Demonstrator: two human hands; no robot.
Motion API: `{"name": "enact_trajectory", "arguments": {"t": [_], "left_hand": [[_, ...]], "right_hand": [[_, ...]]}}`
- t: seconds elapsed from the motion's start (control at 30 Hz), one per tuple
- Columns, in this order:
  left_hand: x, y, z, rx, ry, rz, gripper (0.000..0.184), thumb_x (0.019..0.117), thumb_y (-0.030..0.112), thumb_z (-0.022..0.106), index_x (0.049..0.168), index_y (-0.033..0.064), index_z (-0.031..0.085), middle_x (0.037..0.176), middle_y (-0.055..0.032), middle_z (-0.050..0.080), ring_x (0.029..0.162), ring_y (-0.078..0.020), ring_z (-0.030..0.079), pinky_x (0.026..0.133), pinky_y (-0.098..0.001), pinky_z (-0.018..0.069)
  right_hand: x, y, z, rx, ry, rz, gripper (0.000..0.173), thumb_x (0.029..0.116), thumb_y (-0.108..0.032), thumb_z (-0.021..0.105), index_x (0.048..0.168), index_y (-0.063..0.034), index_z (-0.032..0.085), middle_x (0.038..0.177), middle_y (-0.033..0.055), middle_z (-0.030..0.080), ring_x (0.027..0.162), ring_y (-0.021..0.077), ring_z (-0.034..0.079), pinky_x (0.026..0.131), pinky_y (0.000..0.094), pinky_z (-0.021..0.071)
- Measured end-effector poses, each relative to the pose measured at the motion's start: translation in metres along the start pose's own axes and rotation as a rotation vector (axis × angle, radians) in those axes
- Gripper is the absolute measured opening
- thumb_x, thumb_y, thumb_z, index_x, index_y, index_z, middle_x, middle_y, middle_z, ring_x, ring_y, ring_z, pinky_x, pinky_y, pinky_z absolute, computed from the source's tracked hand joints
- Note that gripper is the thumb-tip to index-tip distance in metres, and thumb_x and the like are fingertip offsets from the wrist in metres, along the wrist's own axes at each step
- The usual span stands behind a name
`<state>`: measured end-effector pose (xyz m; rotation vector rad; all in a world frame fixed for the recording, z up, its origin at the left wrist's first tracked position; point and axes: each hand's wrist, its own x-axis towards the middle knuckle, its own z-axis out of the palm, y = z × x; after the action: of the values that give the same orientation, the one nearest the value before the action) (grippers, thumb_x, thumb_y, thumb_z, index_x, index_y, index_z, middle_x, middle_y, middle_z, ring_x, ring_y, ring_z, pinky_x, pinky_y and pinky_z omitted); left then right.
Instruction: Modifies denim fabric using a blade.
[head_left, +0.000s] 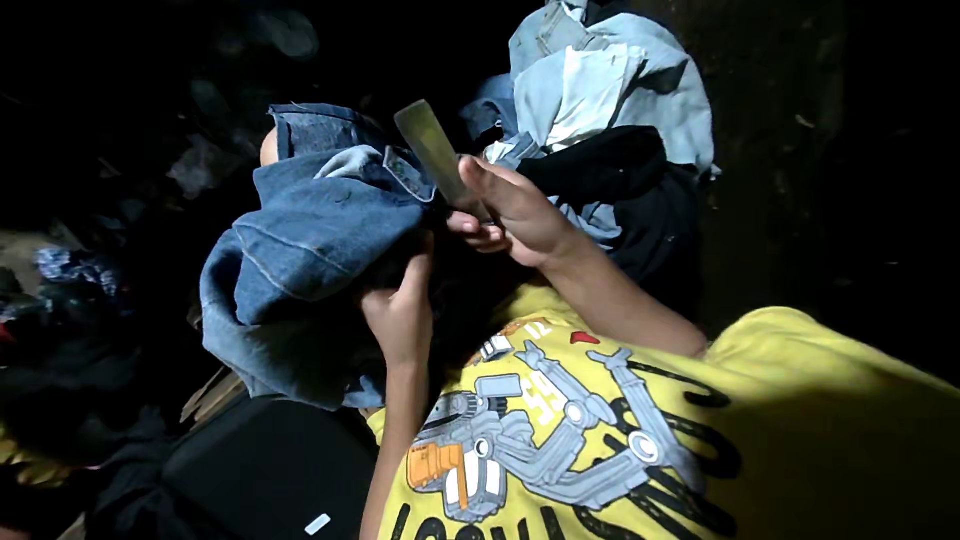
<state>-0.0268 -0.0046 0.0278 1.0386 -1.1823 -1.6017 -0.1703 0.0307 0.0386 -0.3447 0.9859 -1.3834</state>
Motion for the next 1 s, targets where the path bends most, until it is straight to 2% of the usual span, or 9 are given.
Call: {"name": "enact_trajectory", "arguments": {"t": [0.17, 0.3, 0.43, 0.53, 0.67, 0.83, 0.9, 0.93, 1.0], "left_hand": [[0.008, 0.012, -0.002, -0.149, -0.085, -0.175, 0.047, 0.0820, 0.041, 0.085, 0.119, 0.0208, 0.063, 0.105, 0.0119, 0.074, 0.100, -0.0018, 0.070, 0.091, -0.0251, 0.0591], [0.015, 0.017, 0.008, -0.073, 0.022, -0.133, 0.033, 0.0896, 0.012, 0.079, 0.118, 0.0135, 0.062, 0.105, 0.0059, 0.074, 0.101, -0.0068, 0.071, 0.093, -0.0295, 0.0604], [0.011, 0.012, 0.007, -0.008, -0.013, -0.023, 0.035, 0.0906, 0.006, 0.076, 0.119, 0.0139, 0.058, 0.108, 0.0116, 0.072, 0.104, -0.0020, 0.069, 0.096, -0.0260, 0.0581], [0.008, 0.011, 0.001, 0.108, -0.085, 0.068, 0.033, 0.0945, 0.011, 0.073, 0.123, 0.0143, 0.058, 0.112, 0.0178, 0.070, 0.110, 0.0040, 0.065, 0.100, -0.0219, 0.0547], [0.010, 0.012, -0.007, 0.213, -0.047, 0.169, 0.030, 0.0968, 0.011, 0.070, 0.124, 0.0130, 0.058, 0.111, 0.0180, 0.069, 0.108, 0.0049, 0.065, 0.097, -0.0205, 0.0553], [0.004, 0.007, -0.001, 0.145, 0.080, 0.166, 0.034, 0.0993, 0.007, 0.065, 0.129, 0.0040, 0.048, 0.116, 0.0140, 0.066, 0.114, 0.0046, 0.062, 0.102, -0.0209, 0.0524], [-0.005, 0.018, -0.022, 0.415, -0.060, 0.031, 0.021, 0.1035, 0.019, 0.060, 0.117, 0.0030, 0.058, 0.101, 0.0158, 0.065, 0.099, 0.0131, 0.060, 0.091, -0.0138, 0.0514], [-0.006, 0.030, -0.041, 0.590, -0.260, -0.046, 0.028, 0.1043, 0.026, 0.057, 0.110, -0.0004, 0.066, 0.091, 0.0079, 0.067, 0.086, 0.0090, 0.061, 0.080, -0.0166, 0.0517], [0.005, 0.054, -0.077, 0.723, -0.784, -0.023, 0.042, 0.1066, 0.036, 0.052, 0.113, 0.0012, 0.074, 0.104, -0.0066, 0.076, 0.095, -0.0080, 0.072, 0.084, -0.0303, 0.0582]], "right_hand": [[-0.009, 0.001, -0.014, -0.103, -0.117, -0.134, 0.038, 0.0963, -0.049, 0.065, 0.108, -0.0186, 0.046, 0.065, -0.0139, 0.051, 0.048, -0.0077, 0.039, 0.043, 0.0086, 0.0316], [-0.012, 0.001, -0.022, -0.564, 0.178, -0.471, 0.051, 0.0917, -0.017, 0.072, 0.132, 0.0037, 0.047, 0.070, -0.0124, 0.056, 0.055, -0.0079, 0.047, 0.053, 0.0110, 0.0424], [-0.003, -0.010, -0.020, -0.959, 0.288, -0.655, 0.036, 0.0890, -0.030, 0.076, 0.106, 0.0018, 0.072, 0.098, 0.0034, 0.062, 0.075, -0.0026, 0.052, 0.063, 0.0122, 0.0429], [0.011, -0.020, -0.012, -1.032, 0.125, -0.512, 0.031, 0.0908, -0.034, 0.073, 0.087, -0.0042, 0.074, 0.090, 0.0019, 0.062, 0.073, -0.0016, 0.052, 0.062, 0.0150, 0.0419], [0.021, -0.017, -0.001, -0.636, -0.056, -0.357, 0.013, 0.0963, -0.007, 0.061, 0.084, -0.0066, 0.064, 0.069, -0.0100, 0.058, 0.061, -0.0067, 0.052, 0.057, 0.0126, 0.0450], [0.028, 0.013, 0.012, -0.562, 0.170, -0.681, 0.010, 0.0949, -0.003, 0.059, 0.086, -0.0031, 0.064, 0.080, -0.0060, 0.062, 0.072, -0.0056, 0.056, 0.066, 0.0133, 0.0482], [0.030, 0.009, 0.006, -0.640, 0.123, -0.769, 0.012, 0.0963, -0.005, 0.057, 0.090, 0.0014, 0.065, 0.085, -0.0020, 0.063, 0.079, -0.0043, 0.058, 0.072, 0.0139, 0.0497], [0.030, 0.003, 0.002, -0.688, 0.097, -0.786, 0.013, 0.0973, -0.006, 0.056, 0.091, 0.0023, 0.064, 0.087, -0.0005, 0.063, 0.081, -0.0037, 0.058, 0.074, 0.0143, 0.0497], [0.029, -0.011, -0.008, -0.759, 0.062, -0.801, 0.015, 0.0977, -0.008, 0.056, 0.091, 0.0026, 0.064, 0.088, 0.0007, 0.062, 0.081, -0.0034, 0.057, 0.074, 0.0141, 0.0494]]}}
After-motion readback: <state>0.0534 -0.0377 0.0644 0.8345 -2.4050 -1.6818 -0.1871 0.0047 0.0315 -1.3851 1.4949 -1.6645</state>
